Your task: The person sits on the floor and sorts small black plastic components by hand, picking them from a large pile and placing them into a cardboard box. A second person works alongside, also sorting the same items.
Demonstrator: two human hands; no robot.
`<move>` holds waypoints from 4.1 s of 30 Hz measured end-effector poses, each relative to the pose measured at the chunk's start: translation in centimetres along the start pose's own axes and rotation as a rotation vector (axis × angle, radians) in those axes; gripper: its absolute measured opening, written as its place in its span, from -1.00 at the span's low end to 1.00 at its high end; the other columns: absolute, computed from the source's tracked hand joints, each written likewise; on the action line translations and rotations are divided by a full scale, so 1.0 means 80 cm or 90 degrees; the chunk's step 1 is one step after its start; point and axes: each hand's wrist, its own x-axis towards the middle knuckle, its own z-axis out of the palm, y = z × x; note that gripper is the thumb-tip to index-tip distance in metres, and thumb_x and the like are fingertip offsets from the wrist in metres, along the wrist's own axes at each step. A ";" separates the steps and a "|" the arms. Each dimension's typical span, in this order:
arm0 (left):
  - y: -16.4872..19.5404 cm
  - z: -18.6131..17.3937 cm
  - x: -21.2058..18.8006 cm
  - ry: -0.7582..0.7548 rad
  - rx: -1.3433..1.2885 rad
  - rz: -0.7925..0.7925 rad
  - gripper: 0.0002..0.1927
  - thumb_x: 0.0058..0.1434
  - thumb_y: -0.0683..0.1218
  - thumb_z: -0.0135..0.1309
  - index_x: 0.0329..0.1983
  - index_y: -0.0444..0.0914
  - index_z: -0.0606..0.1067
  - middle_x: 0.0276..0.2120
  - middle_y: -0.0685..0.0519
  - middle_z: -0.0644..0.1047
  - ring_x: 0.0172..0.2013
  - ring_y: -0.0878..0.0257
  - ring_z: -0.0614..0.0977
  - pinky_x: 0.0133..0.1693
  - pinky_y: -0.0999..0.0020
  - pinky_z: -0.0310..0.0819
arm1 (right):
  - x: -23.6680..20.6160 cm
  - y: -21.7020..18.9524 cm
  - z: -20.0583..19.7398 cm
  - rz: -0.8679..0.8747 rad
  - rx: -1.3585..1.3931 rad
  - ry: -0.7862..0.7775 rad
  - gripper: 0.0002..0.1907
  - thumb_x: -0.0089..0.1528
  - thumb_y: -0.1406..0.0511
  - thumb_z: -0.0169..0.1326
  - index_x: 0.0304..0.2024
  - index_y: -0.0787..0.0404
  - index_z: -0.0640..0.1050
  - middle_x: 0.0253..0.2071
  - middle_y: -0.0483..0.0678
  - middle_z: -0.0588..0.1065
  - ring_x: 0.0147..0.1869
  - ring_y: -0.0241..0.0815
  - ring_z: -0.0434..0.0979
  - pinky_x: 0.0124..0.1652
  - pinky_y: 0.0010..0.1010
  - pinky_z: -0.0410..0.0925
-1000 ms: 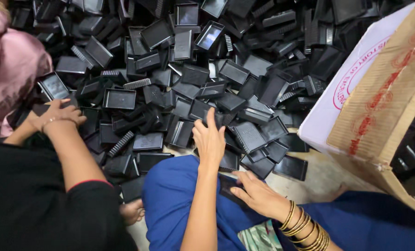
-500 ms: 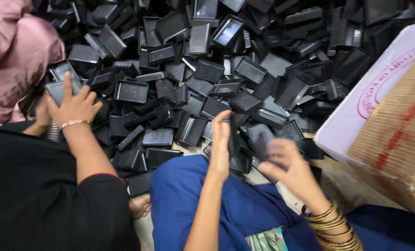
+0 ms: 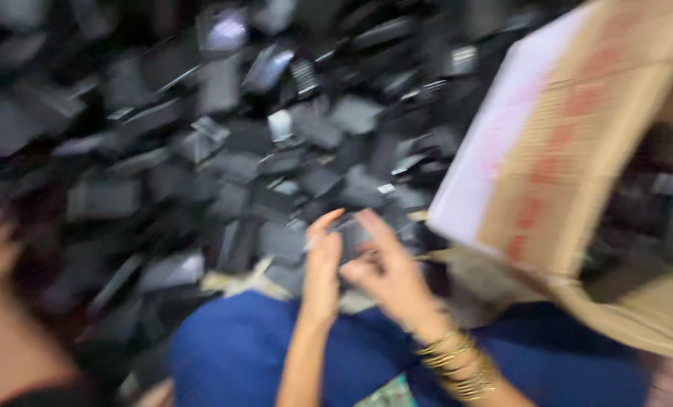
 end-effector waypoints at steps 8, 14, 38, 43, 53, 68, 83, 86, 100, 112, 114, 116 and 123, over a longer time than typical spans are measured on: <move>-0.119 -0.029 0.027 -0.063 -0.117 -0.065 -0.30 0.37 0.26 -0.21 0.41 -0.25 0.20 0.12 -0.19 0.45 -0.05 0.10 0.58 -0.05 0.20 0.52 | -0.019 0.004 -0.006 0.033 0.078 -0.096 -0.03 0.21 0.10 0.25 0.59 0.17 0.17 0.21 0.25 0.38 0.21 -0.10 0.48 0.21 -0.34 0.39; -0.197 -0.056 0.052 -0.060 -0.358 -0.008 -0.30 0.41 0.22 -0.22 0.38 -0.40 0.24 0.23 -0.23 0.42 0.15 0.09 0.57 0.17 0.18 0.44 | -0.029 -0.010 -0.027 -0.110 -0.039 -0.033 -0.06 0.22 0.06 0.26 0.57 0.19 0.24 0.36 0.20 0.36 0.46 0.18 0.38 0.38 -0.15 0.23; 0.025 -0.029 0.003 -0.044 -0.147 0.063 -0.30 0.47 0.37 -0.43 0.06 -0.29 0.42 -0.11 0.00 0.56 -0.08 0.33 0.52 0.00 0.49 0.31 | -0.024 -0.031 -0.052 0.107 0.185 -0.085 -0.61 0.19 0.28 0.21 0.00 0.33 0.45 -0.37 -0.09 0.54 -0.36 -0.37 0.60 -0.39 -0.48 0.48; 0.037 -0.047 0.007 0.090 -0.357 -0.016 -0.25 0.39 0.42 -0.46 0.10 -0.28 0.39 -0.14 -0.08 0.54 -0.26 0.17 0.56 -0.23 0.34 0.40 | -0.036 -0.075 -0.124 -0.066 0.727 0.236 -0.43 0.34 0.08 0.13 0.26 0.27 0.35 0.08 0.07 0.50 0.08 -0.16 0.60 0.10 -0.33 0.48; -0.019 -0.055 0.029 0.202 -0.406 -0.211 -0.65 0.42 0.11 -0.15 -0.09 -0.25 0.46 -0.29 0.00 0.53 -0.39 0.26 0.54 -0.34 0.39 0.37 | 0.098 -0.087 -0.067 -0.117 0.087 -0.118 -0.69 0.33 0.31 0.17 0.10 0.28 0.53 0.07 -0.06 0.53 0.17 -0.30 0.53 0.12 -0.42 0.42; -0.047 -0.060 0.071 0.238 -0.243 -0.182 -0.77 0.40 0.00 -0.09 -0.15 -0.24 0.49 -0.36 0.09 0.54 -0.46 0.41 0.50 -0.42 0.53 0.31 | 0.467 0.038 -0.200 -0.157 -0.573 0.353 -0.53 0.16 0.21 0.27 0.07 0.28 0.60 0.23 0.30 0.41 0.31 0.30 0.39 0.30 -0.09 0.26; 0.007 0.029 0.029 0.049 0.629 0.049 -0.22 -0.02 0.20 0.32 0.24 -0.18 0.41 0.08 -0.29 0.32 -0.09 -0.21 0.41 -0.16 -0.03 0.34 | 0.051 0.005 -0.077 -0.079 0.047 0.094 -0.77 0.34 0.43 -0.03 0.03 0.22 0.29 0.11 -0.09 0.41 -0.05 -0.37 0.48 -0.30 -0.51 0.45; -0.003 0.045 0.027 0.077 0.691 0.071 -0.31 0.02 0.10 0.27 0.24 -0.13 0.41 0.11 -0.31 0.30 -0.11 -0.19 0.44 -0.15 -0.01 0.37 | 0.003 0.065 -0.080 0.151 -0.016 0.073 -0.75 0.27 0.40 0.01 0.00 0.21 0.35 -0.02 0.01 0.41 -0.22 -0.10 0.49 -0.35 -0.40 0.45; -0.007 0.047 0.003 0.123 0.855 -0.045 -0.21 -0.05 0.19 0.24 0.26 -0.15 0.36 0.05 -0.30 0.35 -0.05 -0.17 0.44 -0.07 0.02 0.41 | -0.023 0.050 -0.061 0.081 -0.622 0.065 -0.42 -0.10 0.23 0.42 -0.15 0.09 0.37 -0.14 0.00 0.33 -0.04 0.09 0.43 -0.13 0.01 0.34; 0.018 0.001 0.008 -0.176 -0.057 -0.116 -0.13 0.08 -0.13 0.14 0.51 0.01 0.18 0.21 -0.16 0.34 0.09 0.05 0.49 0.12 0.20 0.43 | -0.007 0.025 -0.068 0.072 0.157 -0.035 -0.18 0.22 0.19 0.21 0.46 0.12 0.18 0.15 0.10 0.47 0.12 -0.24 0.50 0.10 -0.37 0.38; 0.022 0.002 0.008 -0.209 -0.052 -0.127 -0.12 0.08 -0.11 0.17 0.51 0.01 0.19 0.26 -0.17 0.34 0.13 0.03 0.50 0.13 0.18 0.42 | -0.009 0.021 -0.064 0.059 0.103 -0.051 -0.17 0.23 0.18 0.21 0.49 0.10 0.19 0.14 0.09 0.49 0.08 -0.26 0.51 0.09 -0.38 0.39; 0.023 0.001 0.007 -0.237 -0.043 -0.141 -0.12 0.09 -0.10 0.21 0.51 0.01 0.20 0.28 -0.19 0.33 0.16 0.02 0.49 0.14 0.17 0.41 | -0.010 0.019 -0.064 0.079 0.040 -0.050 -0.18 0.21 0.17 0.22 0.48 0.05 0.21 0.13 0.07 0.52 0.04 -0.28 0.54 0.05 -0.39 0.42; 0.026 0.001 0.010 -0.266 -0.140 -0.158 -0.13 0.10 -0.06 0.24 0.51 -0.08 0.22 0.29 -0.13 0.36 0.20 0.01 0.45 0.17 0.11 0.37 | -0.011 0.013 -0.072 0.102 0.075 -0.073 -0.16 0.21 0.18 0.21 0.50 -0.01 0.17 0.11 0.04 0.50 -0.01 -0.29 0.52 0.00 -0.41 0.43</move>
